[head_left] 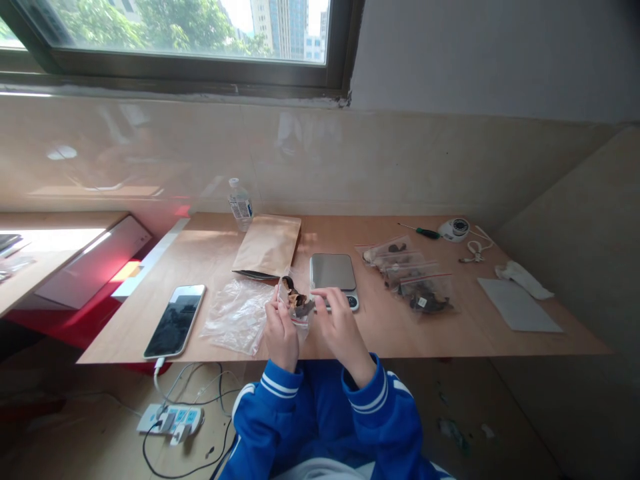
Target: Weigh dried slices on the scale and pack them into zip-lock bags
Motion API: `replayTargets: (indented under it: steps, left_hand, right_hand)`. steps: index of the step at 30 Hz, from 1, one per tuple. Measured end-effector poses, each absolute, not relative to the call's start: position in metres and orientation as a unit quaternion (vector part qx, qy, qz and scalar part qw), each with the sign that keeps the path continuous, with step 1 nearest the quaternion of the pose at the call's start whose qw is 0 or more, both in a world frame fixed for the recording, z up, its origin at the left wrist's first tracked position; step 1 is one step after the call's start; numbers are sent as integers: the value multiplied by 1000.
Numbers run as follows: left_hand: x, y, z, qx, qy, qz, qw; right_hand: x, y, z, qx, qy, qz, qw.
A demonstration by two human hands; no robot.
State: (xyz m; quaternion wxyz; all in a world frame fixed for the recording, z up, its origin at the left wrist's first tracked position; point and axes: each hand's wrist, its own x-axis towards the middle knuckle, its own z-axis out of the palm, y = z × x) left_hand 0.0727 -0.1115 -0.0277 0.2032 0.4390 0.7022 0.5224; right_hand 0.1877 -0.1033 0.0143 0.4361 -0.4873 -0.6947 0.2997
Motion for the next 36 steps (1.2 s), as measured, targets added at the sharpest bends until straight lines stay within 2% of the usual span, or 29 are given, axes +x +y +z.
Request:
replayTargets:
  steps: [7,12,19,22,26,28,31,36]
  left_hand:
    - [81,-113,-27,413,687,552,228]
    - [89,-115,-31,378,668,584,265]
    - [70,-102,-42,392,592,625,325]
    - [52,-82,-49,419,594,596,340]
    - [45,-62,-47,439,480,586,483]
    - [49,-59,-45,437,440,595,511]
    - [56,-60,-49,388,438,648,487]
    - [63,-64,-63,340,440,705,440]
  right_hand:
    - [196,-122,-8,-499,-744,268,355]
    - [206,-117,-14,-463,-753,333,328]
    - [214,-102,9,-368,-724,374,448]
    - [216,-92,21,-330,-670,431,507]
    - [216,-83,23,-293,-596,486,568]
    - [216,-83,18,-283,-563,495,599]
    - [219,-85,4,-306,-527,486,626]
    - [232,-83,-26,-409,-529,452,590]
